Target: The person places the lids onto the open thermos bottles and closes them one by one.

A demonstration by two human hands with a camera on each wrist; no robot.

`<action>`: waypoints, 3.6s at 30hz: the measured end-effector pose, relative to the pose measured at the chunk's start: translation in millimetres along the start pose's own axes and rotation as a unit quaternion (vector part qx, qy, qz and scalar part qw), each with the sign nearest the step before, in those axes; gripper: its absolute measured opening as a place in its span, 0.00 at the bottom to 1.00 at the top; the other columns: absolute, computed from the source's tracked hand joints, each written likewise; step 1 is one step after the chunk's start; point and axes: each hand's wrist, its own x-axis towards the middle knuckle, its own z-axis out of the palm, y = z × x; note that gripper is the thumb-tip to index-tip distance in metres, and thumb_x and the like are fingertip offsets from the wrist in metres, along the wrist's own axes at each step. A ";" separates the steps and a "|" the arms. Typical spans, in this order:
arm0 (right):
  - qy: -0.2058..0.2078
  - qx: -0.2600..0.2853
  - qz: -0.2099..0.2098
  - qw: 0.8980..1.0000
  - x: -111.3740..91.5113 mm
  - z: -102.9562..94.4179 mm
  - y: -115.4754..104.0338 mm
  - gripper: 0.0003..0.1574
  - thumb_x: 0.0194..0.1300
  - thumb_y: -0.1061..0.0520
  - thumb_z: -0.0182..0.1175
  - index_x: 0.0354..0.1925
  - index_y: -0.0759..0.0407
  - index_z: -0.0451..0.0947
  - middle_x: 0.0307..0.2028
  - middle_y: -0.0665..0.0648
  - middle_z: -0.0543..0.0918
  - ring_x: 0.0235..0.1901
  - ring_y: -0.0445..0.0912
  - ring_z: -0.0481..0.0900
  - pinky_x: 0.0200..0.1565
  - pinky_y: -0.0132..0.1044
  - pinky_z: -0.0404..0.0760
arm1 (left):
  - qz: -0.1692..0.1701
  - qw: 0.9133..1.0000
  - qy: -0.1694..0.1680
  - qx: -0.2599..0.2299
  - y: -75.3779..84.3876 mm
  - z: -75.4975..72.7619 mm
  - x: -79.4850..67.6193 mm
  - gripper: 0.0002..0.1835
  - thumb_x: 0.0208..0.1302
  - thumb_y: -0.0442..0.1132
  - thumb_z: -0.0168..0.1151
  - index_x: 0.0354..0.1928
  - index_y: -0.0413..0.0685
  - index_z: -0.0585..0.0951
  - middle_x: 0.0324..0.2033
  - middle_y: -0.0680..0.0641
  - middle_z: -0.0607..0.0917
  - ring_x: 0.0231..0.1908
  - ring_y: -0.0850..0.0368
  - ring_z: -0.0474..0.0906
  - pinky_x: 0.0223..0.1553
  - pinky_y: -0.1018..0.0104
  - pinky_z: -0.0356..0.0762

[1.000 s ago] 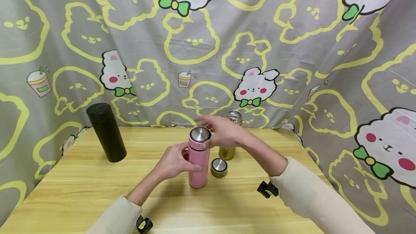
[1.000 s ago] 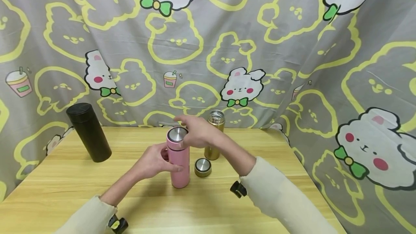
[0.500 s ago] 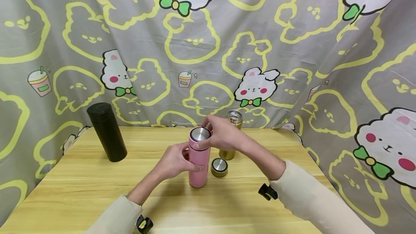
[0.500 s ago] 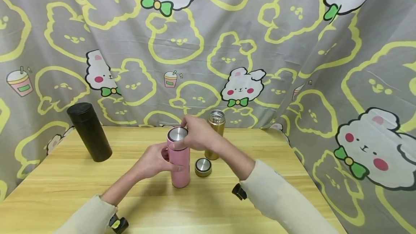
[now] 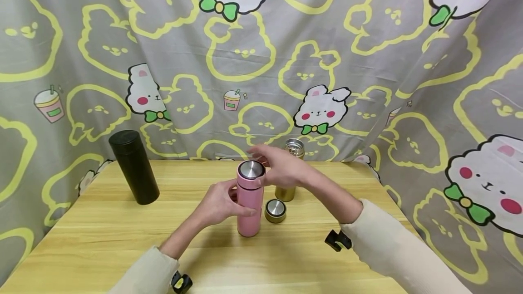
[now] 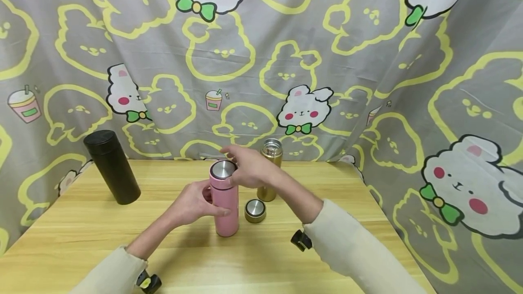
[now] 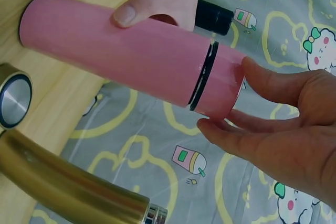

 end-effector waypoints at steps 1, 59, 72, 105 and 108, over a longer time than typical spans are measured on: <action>-0.006 0.002 -0.011 1.000 -0.3 -0.2 0.3 0.46 0.61 0.65 0.69 0.74 0.62 0.63 0.67 0.63 0.75 0.66 0.56 0.75 0.68 0.50 0.72 | 0.000 1.000 0.001 0.001 -0.2 -0.1 -0.1 0.33 0.39 0.53 0.86 0.51 0.59 0.83 0.37 0.57 0.90 0.40 0.62 0.87 0.45 0.60 0.83; 0.027 -0.020 0.050 0.998 7.2 5.5 0.6 0.43 0.55 0.47 0.78 0.64 0.58 0.72 0.55 0.59 0.82 0.52 0.50 0.81 0.55 0.44 0.81 | -0.010 1.000 0.000 0.002 1.6 -2.9 -0.9 0.36 0.39 0.54 0.85 0.54 0.57 0.82 0.41 0.55 0.91 0.42 0.62 0.87 0.45 0.61 0.84; -0.025 -0.007 -0.011 1.000 5.1 0.4 -0.6 0.40 0.61 0.67 0.66 0.70 0.61 0.69 0.62 0.59 0.80 0.59 0.50 0.79 0.63 0.47 0.77 | -0.002 1.000 -0.003 0.001 0.3 -1.8 -0.4 0.35 0.39 0.55 0.85 0.52 0.59 0.83 0.39 0.57 0.90 0.41 0.63 0.87 0.45 0.61 0.83; -0.022 -0.013 0.017 1.000 6.5 -4.8 -3.3 0.49 0.57 0.65 0.71 0.74 0.55 0.65 0.67 0.60 0.76 0.65 0.54 0.76 0.64 0.49 0.76 | -0.005 1.000 0.002 0.002 -0.2 -1.6 -1.2 0.34 0.38 0.55 0.85 0.51 0.57 0.83 0.37 0.57 0.91 0.40 0.62 0.87 0.44 0.61 0.83; -0.028 -0.021 0.011 0.999 6.8 -4.6 -2.4 0.45 0.58 0.65 0.71 0.72 0.55 0.69 0.63 0.58 0.80 0.60 0.51 0.80 0.62 0.47 0.78 | -0.004 1.000 0.000 -0.001 -0.5 -1.5 -1.4 0.34 0.39 0.55 0.85 0.51 0.57 0.83 0.37 0.57 0.90 0.40 0.62 0.87 0.44 0.61 0.83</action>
